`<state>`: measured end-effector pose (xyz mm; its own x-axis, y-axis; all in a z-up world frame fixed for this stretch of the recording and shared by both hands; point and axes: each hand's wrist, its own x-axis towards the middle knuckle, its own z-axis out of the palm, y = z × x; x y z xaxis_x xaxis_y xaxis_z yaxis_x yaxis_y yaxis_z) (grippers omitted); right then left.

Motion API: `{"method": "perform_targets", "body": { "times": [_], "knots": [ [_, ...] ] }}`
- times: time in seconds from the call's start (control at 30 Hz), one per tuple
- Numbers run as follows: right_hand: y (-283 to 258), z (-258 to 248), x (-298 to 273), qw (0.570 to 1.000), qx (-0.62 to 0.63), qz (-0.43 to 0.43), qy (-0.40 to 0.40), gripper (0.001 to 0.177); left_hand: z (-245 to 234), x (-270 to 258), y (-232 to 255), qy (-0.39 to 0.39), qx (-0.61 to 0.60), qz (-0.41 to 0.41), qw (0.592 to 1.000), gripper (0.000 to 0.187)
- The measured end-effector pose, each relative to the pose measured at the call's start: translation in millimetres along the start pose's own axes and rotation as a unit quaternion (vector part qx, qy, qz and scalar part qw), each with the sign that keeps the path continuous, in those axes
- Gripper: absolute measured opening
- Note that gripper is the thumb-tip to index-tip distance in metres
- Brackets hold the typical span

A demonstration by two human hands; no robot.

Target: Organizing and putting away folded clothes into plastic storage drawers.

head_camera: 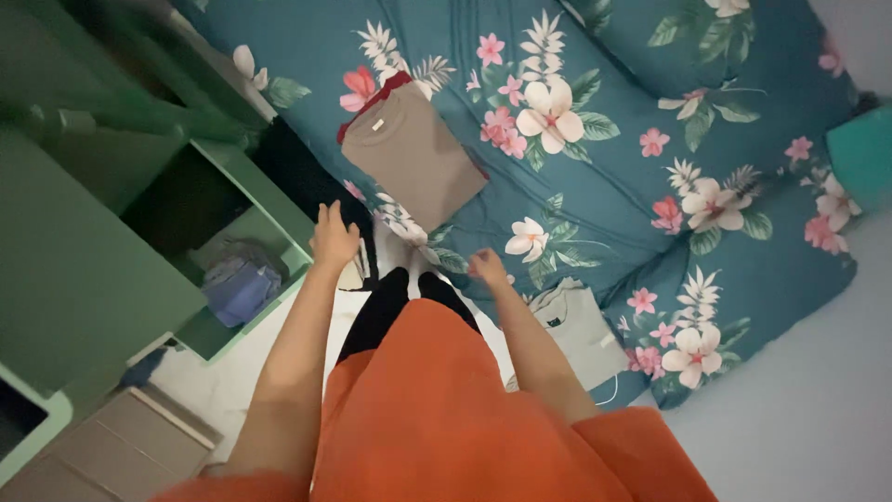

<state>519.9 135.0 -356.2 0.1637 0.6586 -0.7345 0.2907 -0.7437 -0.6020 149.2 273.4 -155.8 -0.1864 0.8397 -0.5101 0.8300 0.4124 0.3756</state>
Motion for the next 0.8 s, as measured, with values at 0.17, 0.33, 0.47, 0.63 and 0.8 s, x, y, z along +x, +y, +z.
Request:
{"method": "perform_targets", "body": {
  "times": [0.17, 0.33, 0.47, 0.63, 0.8],
  "knots": [
    [28.3, 28.6, 49.2, 0.980, 0.160, 0.110, -0.039, 0.037, 102.4, 77.5, -76.4, -0.002, -0.070, -0.037, 0.997, 0.069],
    [34.4, 49.0, 87.5, 0.950, 0.268, 0.154, -0.056, 0.036, 129.9, 105.4, -71.7, -0.092, -0.195, -0.173, 0.961, 0.073],
    [-23.7, 44.1, 87.9, 0.956, 0.235, 0.157, -0.078, 0.041, 157.7, 130.6, -76.9, -0.055, -0.068, -0.085, 0.993, 0.072],
    [-10.7, 66.0, 126.5, 0.958, 0.219, 0.168, -0.079, 0.051, 164.3, 151.7, -52.1, -0.102, -0.006, -0.083, 0.991, 0.080],
    [-5.6, 88.8, 154.6, 0.954, 0.237, 0.179, -0.038, 0.066, 161.9, 200.3, -27.0, -0.012, 0.005, 0.004, 1.000, 0.084]
  ]
}}
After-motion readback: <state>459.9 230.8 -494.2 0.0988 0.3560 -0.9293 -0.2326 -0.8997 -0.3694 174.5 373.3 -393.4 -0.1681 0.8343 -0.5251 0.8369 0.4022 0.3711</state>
